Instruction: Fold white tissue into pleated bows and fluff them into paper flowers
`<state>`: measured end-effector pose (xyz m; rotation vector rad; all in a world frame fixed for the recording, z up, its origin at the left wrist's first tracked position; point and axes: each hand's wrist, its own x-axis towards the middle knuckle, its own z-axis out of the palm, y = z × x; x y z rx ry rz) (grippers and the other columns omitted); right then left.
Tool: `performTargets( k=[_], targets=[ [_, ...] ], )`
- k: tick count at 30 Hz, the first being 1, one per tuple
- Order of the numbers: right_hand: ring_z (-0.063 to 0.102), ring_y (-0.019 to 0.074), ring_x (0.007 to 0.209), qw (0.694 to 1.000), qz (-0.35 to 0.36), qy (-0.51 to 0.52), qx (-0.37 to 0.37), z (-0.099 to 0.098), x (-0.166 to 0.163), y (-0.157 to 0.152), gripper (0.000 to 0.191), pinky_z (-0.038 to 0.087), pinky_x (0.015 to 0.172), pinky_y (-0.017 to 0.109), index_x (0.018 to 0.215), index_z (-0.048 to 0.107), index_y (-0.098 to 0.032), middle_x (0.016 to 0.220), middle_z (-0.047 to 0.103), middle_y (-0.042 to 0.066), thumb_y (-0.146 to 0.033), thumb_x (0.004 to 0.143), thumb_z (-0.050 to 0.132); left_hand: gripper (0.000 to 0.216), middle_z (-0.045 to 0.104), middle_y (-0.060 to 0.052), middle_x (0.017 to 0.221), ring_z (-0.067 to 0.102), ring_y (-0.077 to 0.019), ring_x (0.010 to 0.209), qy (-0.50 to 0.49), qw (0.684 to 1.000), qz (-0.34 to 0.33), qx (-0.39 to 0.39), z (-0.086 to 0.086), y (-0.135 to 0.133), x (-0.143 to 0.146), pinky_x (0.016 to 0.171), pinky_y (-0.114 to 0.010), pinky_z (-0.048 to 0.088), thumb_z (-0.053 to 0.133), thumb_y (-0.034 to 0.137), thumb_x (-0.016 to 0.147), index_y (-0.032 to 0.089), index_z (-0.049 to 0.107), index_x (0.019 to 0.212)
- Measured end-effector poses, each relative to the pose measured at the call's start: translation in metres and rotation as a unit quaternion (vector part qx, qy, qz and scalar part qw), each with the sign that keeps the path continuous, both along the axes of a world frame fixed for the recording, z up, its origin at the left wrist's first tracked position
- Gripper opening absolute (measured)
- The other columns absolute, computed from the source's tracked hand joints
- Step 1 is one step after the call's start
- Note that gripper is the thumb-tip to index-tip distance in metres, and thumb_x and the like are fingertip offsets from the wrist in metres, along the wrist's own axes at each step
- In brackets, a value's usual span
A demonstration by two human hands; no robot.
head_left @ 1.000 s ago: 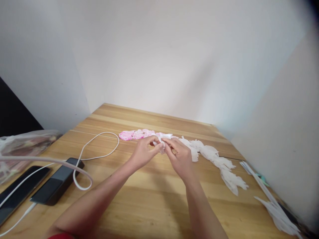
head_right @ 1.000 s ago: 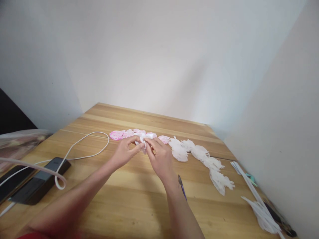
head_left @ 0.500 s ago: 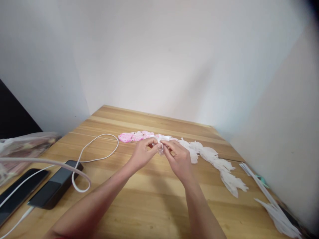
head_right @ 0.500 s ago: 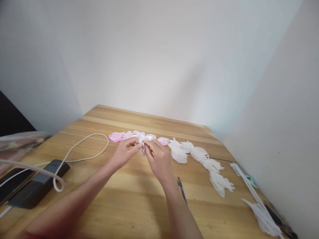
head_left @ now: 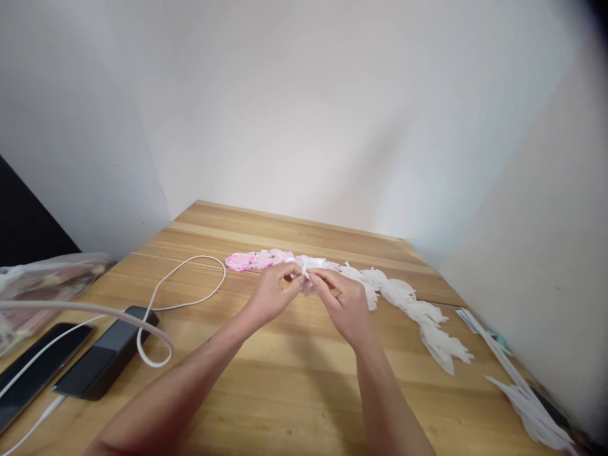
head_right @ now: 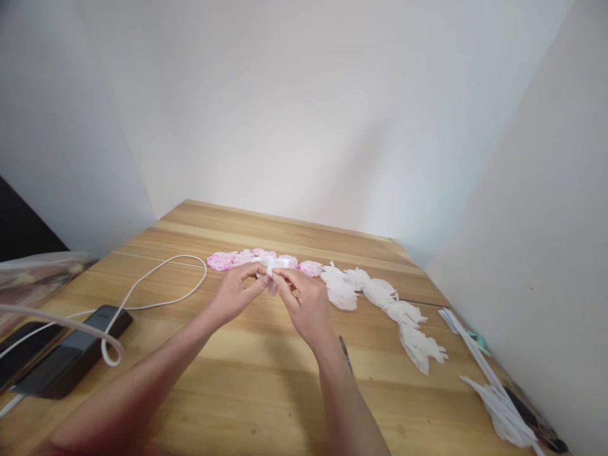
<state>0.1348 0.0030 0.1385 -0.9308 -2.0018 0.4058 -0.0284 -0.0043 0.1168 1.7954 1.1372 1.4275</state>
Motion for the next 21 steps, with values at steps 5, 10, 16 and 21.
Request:
performTargets(
  k=[5,10,16,21],
  targets=[
    [0.068,0.0168,0.079,1.0,-0.004,0.003,-0.001,0.0007,-0.0012,0.0,0.018,0.051,0.071,0.027,0.089,0.071,-0.023,0.088,0.074,0.002,-0.025,0.089,0.053,0.02,0.066,-0.001,0.073,0.057,-0.015,0.073,0.015,1.0,0.003,0.003,-0.0007,-0.0004,-0.0002,0.071,-0.024,0.042,0.054,0.028,0.085,0.017,0.063,0.071],
    [0.064,0.0149,0.067,0.996,-0.009,0.06,-0.063,0.001,0.0,0.0046,0.018,0.051,0.063,0.025,0.081,0.07,-0.02,0.076,0.071,0.001,-0.029,0.086,0.054,0.02,0.061,0.0,0.07,0.054,-0.0142,0.07,-0.04,0.998,-0.025,-0.037,-0.0026,0.0018,-0.0022,0.069,-0.024,0.041,0.055,0.031,0.082,0.016,0.059,0.069],
    [0.063,0.0145,0.062,0.983,0.012,0.124,-0.136,-0.002,-0.0001,0.0087,0.02,0.052,0.059,0.025,0.078,0.07,-0.018,0.071,0.068,0.001,-0.033,0.083,0.057,0.029,0.059,-0.001,0.071,0.054,-0.014,0.07,-0.134,0.987,-0.052,-0.076,-0.0016,0.0021,-0.0039,0.067,-0.024,0.041,0.055,0.041,0.083,0.016,0.058,0.071],
    [0.064,0.0147,0.069,0.996,-0.006,0.063,-0.07,-0.0026,-0.0047,0.004,0.017,0.051,0.067,0.025,0.082,0.07,-0.02,0.077,0.071,0.001,-0.028,0.085,0.055,0.032,0.05,0.003,0.062,0.046,-0.0106,0.06,-0.097,0.994,-0.008,-0.053,-0.0071,0.0044,-0.0015,0.058,-0.022,0.035,0.059,0.042,0.082,0.016,0.053,0.064]
  ],
)
